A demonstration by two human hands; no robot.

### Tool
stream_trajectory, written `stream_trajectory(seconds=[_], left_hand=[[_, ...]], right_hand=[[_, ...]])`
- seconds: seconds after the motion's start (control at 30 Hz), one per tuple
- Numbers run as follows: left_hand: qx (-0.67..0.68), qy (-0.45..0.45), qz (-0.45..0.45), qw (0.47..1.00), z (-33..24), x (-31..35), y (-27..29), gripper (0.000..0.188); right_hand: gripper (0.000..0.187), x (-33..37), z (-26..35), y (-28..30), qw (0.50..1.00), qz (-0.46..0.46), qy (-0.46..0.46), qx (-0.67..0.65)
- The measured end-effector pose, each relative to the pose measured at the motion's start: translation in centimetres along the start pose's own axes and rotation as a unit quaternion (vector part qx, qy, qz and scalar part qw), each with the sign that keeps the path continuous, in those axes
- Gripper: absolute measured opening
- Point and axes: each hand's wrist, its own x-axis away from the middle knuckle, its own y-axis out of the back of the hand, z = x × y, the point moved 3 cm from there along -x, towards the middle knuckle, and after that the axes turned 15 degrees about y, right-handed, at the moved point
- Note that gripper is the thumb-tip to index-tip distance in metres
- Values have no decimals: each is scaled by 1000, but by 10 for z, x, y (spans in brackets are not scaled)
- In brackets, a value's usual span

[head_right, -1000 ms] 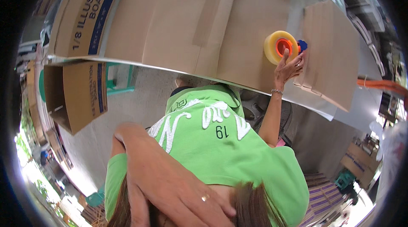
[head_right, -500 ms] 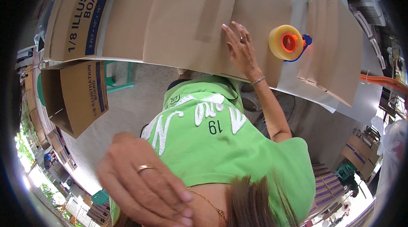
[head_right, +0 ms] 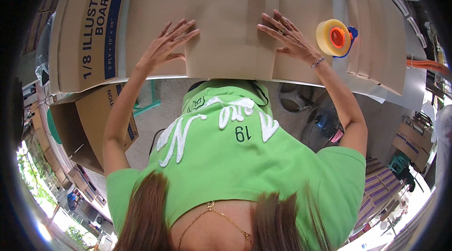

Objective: The person wraps illustration boards in brown paper by hand and secures the edges with tape using a tape dispenser.

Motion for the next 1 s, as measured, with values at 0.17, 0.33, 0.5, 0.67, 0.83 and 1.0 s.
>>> stream_trajectory(seconds=[0.17, 0.33, 0.5, 0.67, 0.83, 1.0], left_hand=[[29, -98, 30, 994, 2, -44, -3, 126], [12, -144, 38, 989, 20, -48, 4, 128], [40, -174, -33, 983, 29, -60, -15, 113], [260, -91, -187, 943, 10, -64, -46, 93], [232, 223, -268, 908, -19, -20, -76, 100], [223, 286, -209, 908, -53, 11, -86, 90]], right_hand=[[118, -3, 0, -14, 998, -51, -20, -31], [119, 8, -7, -24, 994, -91, -42, -34], [104, -1, -15, -41, 984, -172, -28, -40], [89, -1, -16, -79, 934, -334, -117, -45], [95, -24, 45, -80, 882, -335, -333, -4], [90, -23, 66, -103, 852, -338, -398, 41]])
